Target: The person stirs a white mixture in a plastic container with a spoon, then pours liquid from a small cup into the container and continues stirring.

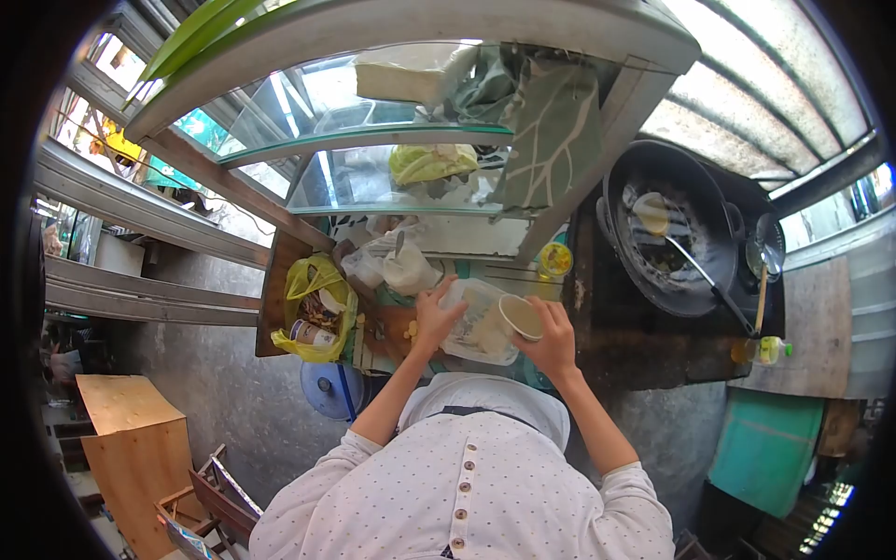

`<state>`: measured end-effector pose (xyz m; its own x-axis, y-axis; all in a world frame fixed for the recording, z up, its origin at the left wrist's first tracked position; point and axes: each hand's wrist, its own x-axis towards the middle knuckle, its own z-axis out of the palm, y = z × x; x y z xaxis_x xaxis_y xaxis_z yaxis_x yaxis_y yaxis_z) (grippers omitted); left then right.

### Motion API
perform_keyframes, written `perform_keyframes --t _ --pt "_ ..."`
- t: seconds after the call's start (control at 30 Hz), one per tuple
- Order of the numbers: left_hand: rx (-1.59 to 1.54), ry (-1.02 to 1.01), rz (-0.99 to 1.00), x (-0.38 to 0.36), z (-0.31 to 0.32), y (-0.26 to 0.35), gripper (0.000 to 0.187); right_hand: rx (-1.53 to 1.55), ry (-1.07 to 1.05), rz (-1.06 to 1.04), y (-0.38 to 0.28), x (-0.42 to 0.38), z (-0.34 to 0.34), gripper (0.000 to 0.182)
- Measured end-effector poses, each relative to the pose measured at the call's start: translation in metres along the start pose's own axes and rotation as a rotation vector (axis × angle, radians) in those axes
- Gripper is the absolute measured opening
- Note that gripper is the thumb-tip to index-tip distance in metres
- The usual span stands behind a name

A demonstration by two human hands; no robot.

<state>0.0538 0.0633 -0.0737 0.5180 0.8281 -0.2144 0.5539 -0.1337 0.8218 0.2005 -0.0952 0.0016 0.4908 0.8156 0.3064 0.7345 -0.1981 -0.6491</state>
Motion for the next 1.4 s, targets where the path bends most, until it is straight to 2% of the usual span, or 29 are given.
perform_keyframes --t 0.23,0.53,0.6,0.67,0.73,0.8,1.4 --pt "0.022 -0.027 -0.006 -0.004 0.0 0.011 0.063 -0.268 -0.381 0.053 0.014 -0.022 0.003 0.059" --pt "0.067 -0.02 0.01 -0.007 0.006 0.009 0.064 -0.442 -0.565 0.027 0.016 -0.02 0.016 0.057" --pt "0.057 0.065 0.056 -0.009 0.007 0.011 0.06 -0.449 -0.581 0.035 0.015 -0.019 0.017 0.058" --pt "0.065 0.066 0.054 -0.009 0.008 0.012 0.06 -0.455 -0.595 0.047 0.013 -0.017 0.018 0.059" --pt "0.077 0.062 0.055 -0.009 0.007 0.011 0.06 -0.457 -0.597 0.031 0.01 -0.017 0.017 0.06" --pt "0.073 -0.047 -0.021 -0.007 0.006 0.01 0.065 -0.458 -0.589 0.041 0.011 -0.017 0.017 0.059" --pt "0.042 -0.039 -0.008 -0.006 0.006 0.006 0.065 -0.49 -0.611 0.068 0.01 -0.014 0.016 0.054"
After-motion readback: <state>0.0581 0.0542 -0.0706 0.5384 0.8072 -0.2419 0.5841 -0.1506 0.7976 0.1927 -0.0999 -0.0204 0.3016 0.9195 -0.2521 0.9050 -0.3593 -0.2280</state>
